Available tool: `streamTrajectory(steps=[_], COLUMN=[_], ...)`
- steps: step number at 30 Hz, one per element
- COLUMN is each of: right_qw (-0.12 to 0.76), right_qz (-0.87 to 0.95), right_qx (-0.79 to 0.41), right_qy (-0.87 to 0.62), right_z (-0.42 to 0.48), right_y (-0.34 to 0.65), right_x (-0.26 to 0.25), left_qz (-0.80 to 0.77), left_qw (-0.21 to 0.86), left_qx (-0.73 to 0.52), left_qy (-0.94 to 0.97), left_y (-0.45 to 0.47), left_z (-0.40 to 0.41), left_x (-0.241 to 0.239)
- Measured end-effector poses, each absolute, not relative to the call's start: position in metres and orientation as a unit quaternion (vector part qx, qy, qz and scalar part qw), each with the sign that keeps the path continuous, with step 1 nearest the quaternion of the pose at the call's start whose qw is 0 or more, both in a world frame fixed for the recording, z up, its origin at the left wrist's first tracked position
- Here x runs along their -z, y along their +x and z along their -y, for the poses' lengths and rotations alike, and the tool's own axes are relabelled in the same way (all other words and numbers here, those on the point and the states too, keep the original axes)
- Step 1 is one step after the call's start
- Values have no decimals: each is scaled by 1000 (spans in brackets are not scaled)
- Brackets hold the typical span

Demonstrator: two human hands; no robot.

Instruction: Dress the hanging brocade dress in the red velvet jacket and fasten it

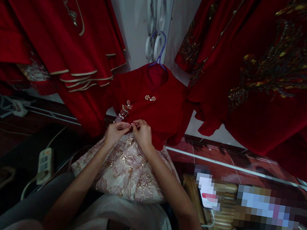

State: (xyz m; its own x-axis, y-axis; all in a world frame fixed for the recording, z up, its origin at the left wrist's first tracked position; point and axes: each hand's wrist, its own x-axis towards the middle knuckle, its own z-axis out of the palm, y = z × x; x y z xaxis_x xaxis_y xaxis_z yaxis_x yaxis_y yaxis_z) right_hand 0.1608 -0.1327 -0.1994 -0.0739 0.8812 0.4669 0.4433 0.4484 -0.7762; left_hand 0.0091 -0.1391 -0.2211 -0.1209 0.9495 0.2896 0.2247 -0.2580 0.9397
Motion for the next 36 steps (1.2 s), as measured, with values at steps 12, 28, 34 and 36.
streamTrajectory(steps=[12, 28, 34, 36], right_qw=[485, 464, 461, 464], right_qz=[676, 673, 664, 658], right_qx=[-265, -374, -394, -394], right_qy=[-487, -438, -437, -442], right_z=[137, 142, 141, 140], right_y=[189, 184, 185, 184], right_x=[179, 200, 203, 204], left_qz=[-538, -542, -529, -512], left_qw=[190, 127, 195, 236], left_qx=[-563, -478, -515, -534], left_qy=[598, 680, 645, 630], left_y=[8, 12, 17, 19], left_z=[140, 155, 153, 153], left_x=[225, 201, 211, 213])
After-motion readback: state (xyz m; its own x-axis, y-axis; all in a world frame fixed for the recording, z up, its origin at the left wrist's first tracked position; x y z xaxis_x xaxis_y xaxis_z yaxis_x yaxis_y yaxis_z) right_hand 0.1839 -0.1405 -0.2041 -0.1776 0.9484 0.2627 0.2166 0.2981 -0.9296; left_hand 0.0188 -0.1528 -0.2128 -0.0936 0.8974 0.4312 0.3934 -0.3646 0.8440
